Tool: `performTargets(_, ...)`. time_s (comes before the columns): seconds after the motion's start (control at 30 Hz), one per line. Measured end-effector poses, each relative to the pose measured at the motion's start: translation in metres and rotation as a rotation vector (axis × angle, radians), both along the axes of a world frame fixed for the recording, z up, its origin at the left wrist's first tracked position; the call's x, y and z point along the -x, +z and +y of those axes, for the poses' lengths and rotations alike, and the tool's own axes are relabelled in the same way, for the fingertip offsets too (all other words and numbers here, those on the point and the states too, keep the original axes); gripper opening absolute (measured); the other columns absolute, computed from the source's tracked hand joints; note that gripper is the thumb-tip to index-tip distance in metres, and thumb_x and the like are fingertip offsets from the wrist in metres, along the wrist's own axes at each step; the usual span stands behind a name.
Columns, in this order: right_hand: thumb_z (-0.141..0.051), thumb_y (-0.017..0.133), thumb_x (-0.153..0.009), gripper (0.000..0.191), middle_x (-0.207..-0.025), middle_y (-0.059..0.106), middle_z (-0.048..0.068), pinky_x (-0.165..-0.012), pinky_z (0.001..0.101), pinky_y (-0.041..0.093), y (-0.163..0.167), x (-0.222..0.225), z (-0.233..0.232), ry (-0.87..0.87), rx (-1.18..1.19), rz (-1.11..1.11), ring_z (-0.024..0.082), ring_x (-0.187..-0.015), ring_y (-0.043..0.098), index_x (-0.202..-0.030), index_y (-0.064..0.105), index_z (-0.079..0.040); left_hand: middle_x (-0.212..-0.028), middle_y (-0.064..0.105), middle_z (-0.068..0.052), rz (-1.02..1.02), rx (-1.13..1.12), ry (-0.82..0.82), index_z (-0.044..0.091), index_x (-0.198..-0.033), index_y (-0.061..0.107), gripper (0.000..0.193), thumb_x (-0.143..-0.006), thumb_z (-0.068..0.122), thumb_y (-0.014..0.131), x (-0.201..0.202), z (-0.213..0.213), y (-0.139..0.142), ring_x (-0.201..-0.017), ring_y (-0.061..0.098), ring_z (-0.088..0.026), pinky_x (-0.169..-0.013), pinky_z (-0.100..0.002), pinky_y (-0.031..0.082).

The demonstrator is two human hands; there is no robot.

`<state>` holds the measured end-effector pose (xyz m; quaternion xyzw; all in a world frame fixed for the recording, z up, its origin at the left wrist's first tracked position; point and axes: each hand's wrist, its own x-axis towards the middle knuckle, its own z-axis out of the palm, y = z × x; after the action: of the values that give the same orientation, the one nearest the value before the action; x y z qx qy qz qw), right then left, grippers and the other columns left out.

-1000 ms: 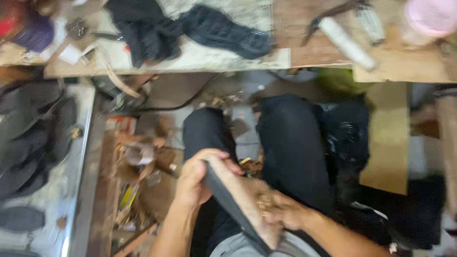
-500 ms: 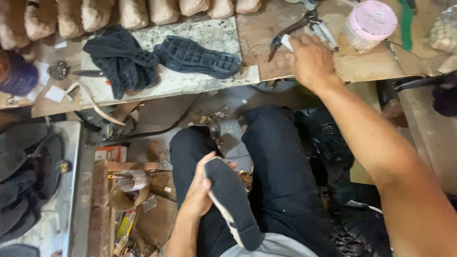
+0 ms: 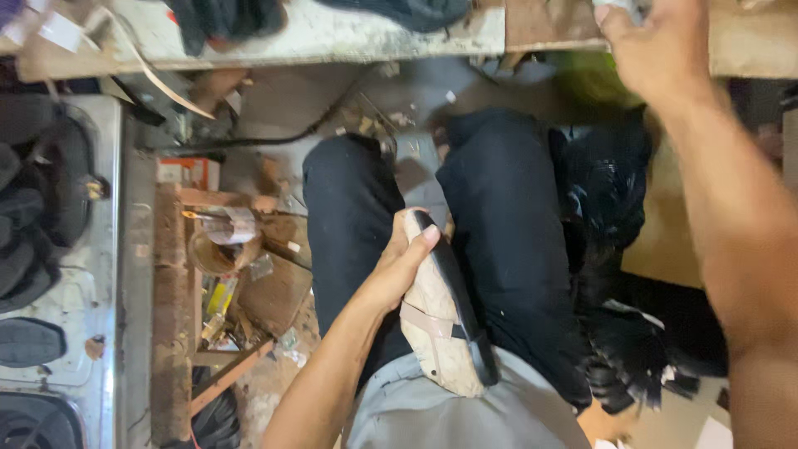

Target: The person sits on the floor and attaches a black rubber sole to a shoe upper. They press and align the sole onto the upper, tap and press the sole edges with a hammer, brush the surface, and repeatedly press the sole and upper together by hand before setting the shoe on the workbench.

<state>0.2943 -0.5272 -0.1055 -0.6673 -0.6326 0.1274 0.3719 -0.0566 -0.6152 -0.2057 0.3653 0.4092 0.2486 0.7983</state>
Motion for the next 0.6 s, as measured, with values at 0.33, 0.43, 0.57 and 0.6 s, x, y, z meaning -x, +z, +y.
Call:
performTargets(0.33,-0.021,0.066,-0.092,0.047,-0.059,0.062,0.006,-0.043,0.0309,0.049,-0.053,0.119,-0.198,0.012,0.766,0.989,0.014,-0.048,0.059,-0.135,0.062,-0.001,-0.101,0.061,-0.017,-0.097,0.123,0.030,0.007,-0.145,0.029,0.061,-0.098,0.035,0.057,-0.001,0.014,-0.041,-0.083,0.070,-0.027,-0.075,-0.043,0.060)
performTargets(0.43,-0.016,0.071,-0.084,0.046,-0.055,0.068,0.006,-0.039,0.0289,0.050,-0.056,0.130,-0.210,0.017,0.960,0.818,0.012,-0.043,0.061,-0.129,0.071,-0.006,-0.097,0.062,-0.017,-0.057,0.146,0.019,0.005,-0.145,0.030,0.061,-0.099,0.035,0.055,-0.009,0.020,-0.046,-0.080,0.070,-0.026,-0.072,-0.041,0.059)
performTargets(0.57,-0.012,0.078,-0.085,0.031,-0.081,0.078,0.003,-0.049,0.0209,0.052,-0.073,0.156,-0.208,0.073,0.609,0.561,0.004,-0.060,0.067,-0.114,0.074,-0.003,-0.106,0.059,-0.017,0.094,0.205,-0.031,0.006,-0.145,0.036,0.063,-0.096,0.042,0.054,-0.016,0.037,-0.060,-0.091,0.064,-0.027,-0.080,-0.041,0.055)
performTargets(0.6,-0.011,0.079,-0.085,0.029,-0.078,0.076,0.002,-0.050,0.0211,0.052,-0.079,0.161,-0.207,-0.012,0.632,0.574,0.003,-0.060,0.065,-0.113,0.075,-0.003,-0.113,0.060,-0.017,0.172,0.172,-0.059,0.006,-0.145,0.038,0.064,-0.095,0.043,0.054,-0.016,0.042,-0.064,-0.100,0.062,-0.027,-0.086,-0.040,0.053)
